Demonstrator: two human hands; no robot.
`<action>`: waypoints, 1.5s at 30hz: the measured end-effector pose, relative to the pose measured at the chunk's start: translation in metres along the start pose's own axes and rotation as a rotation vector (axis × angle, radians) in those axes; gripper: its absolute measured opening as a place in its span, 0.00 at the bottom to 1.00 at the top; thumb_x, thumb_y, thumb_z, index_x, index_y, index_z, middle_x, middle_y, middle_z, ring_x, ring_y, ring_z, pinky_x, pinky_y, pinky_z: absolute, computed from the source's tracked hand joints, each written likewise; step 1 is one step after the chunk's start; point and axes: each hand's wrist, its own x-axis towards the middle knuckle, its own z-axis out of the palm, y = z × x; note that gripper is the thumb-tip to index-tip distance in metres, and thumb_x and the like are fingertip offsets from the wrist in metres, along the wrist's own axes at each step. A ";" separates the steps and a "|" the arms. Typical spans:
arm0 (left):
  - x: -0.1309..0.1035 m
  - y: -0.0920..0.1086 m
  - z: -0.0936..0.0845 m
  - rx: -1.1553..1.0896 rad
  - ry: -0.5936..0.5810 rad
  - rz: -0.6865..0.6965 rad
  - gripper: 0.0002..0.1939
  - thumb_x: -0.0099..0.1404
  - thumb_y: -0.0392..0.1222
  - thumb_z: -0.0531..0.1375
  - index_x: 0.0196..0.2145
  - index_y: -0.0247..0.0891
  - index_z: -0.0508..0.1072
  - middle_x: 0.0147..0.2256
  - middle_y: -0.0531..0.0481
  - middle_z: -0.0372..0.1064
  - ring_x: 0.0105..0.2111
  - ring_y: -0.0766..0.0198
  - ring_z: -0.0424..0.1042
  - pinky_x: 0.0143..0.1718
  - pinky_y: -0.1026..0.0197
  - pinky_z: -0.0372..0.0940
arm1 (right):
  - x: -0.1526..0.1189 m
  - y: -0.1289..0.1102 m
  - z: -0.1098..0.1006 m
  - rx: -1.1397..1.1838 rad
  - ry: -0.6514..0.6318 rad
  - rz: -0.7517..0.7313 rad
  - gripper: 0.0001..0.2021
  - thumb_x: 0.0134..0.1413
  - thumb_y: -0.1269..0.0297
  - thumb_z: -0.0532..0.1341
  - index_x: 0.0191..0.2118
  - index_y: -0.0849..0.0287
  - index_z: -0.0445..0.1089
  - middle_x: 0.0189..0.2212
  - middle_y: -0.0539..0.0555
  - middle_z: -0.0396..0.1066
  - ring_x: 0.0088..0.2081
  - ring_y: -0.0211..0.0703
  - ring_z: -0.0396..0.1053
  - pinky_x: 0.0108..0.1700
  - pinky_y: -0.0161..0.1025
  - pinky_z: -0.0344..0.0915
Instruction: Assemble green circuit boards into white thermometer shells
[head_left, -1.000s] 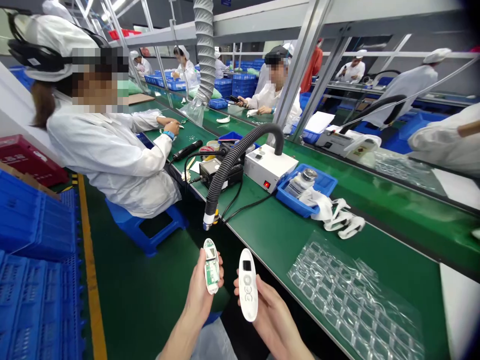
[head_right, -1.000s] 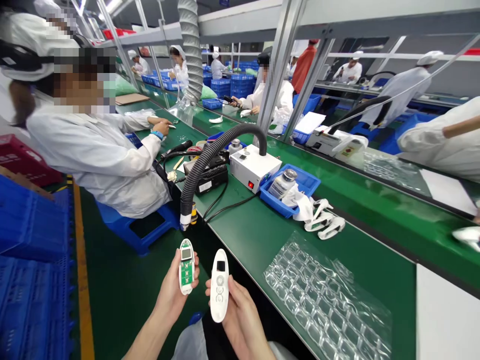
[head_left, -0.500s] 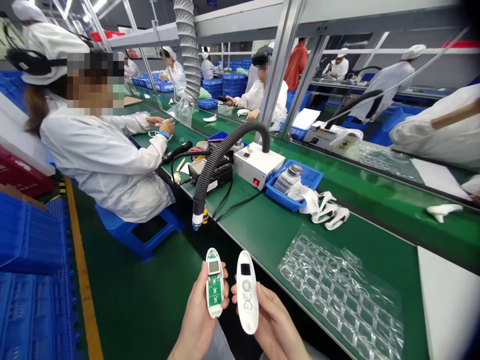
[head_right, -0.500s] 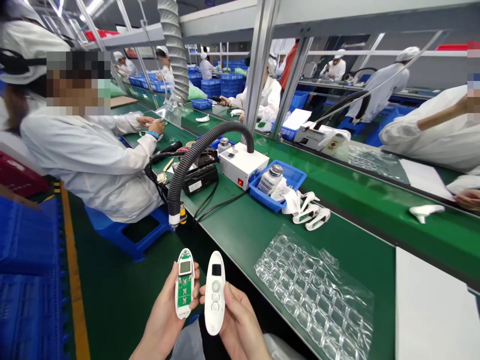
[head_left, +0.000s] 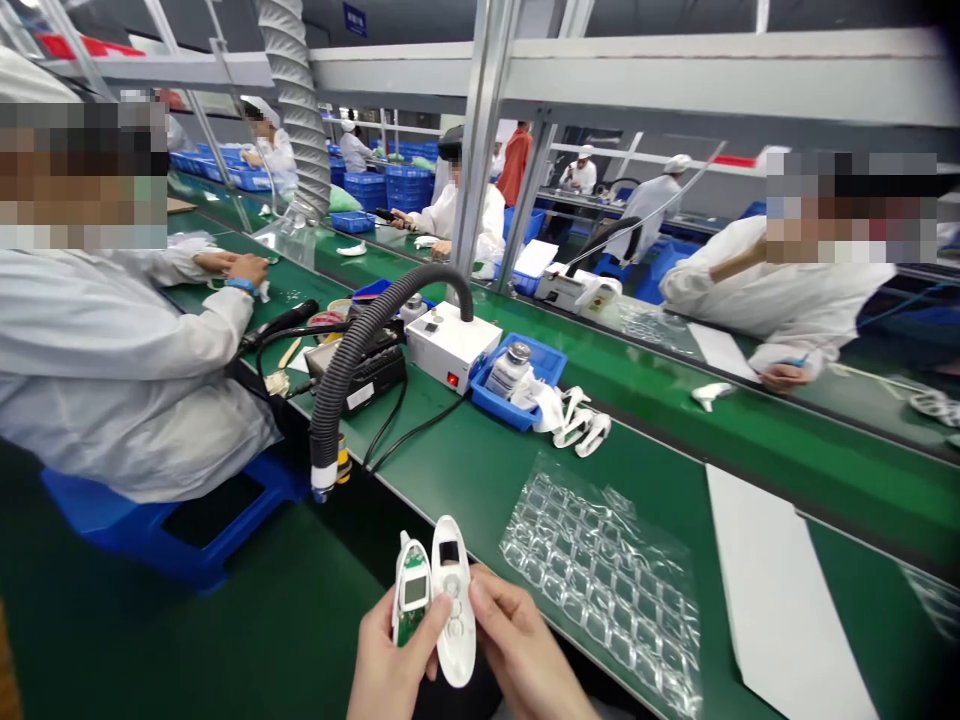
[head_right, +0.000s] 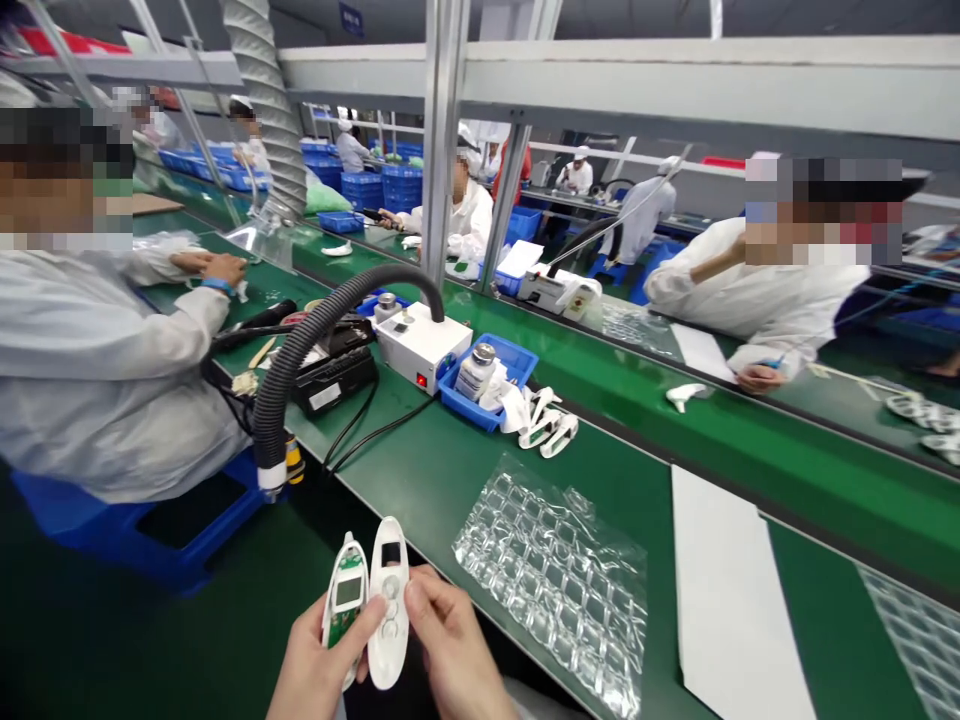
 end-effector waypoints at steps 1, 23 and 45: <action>0.001 0.002 0.003 0.007 -0.010 -0.003 0.21 0.46 0.55 0.70 0.22 0.33 0.71 0.14 0.56 0.58 0.16 0.72 0.54 0.17 0.68 0.52 | 0.006 -0.015 -0.015 -0.180 0.024 -0.049 0.19 0.57 0.47 0.59 0.38 0.58 0.77 0.35 0.55 0.70 0.34 0.46 0.69 0.39 0.43 0.65; 0.029 0.005 0.008 -0.020 0.000 -0.063 0.24 0.43 0.59 0.69 0.20 0.35 0.68 0.13 0.55 0.59 0.14 0.71 0.55 0.15 0.67 0.51 | 0.185 -0.185 -0.142 -0.807 0.536 -0.681 0.13 0.55 0.52 0.55 0.30 0.57 0.67 0.22 0.51 0.70 0.25 0.44 0.67 0.31 0.41 0.65; 0.012 0.025 0.000 -0.111 -0.021 -0.072 0.21 0.47 0.54 0.70 0.21 0.35 0.68 0.15 0.56 0.59 0.15 0.72 0.54 0.16 0.69 0.51 | 0.154 -0.158 -0.084 -1.075 0.219 -0.731 0.17 0.59 0.52 0.57 0.43 0.57 0.77 0.29 0.52 0.63 0.31 0.43 0.63 0.35 0.41 0.61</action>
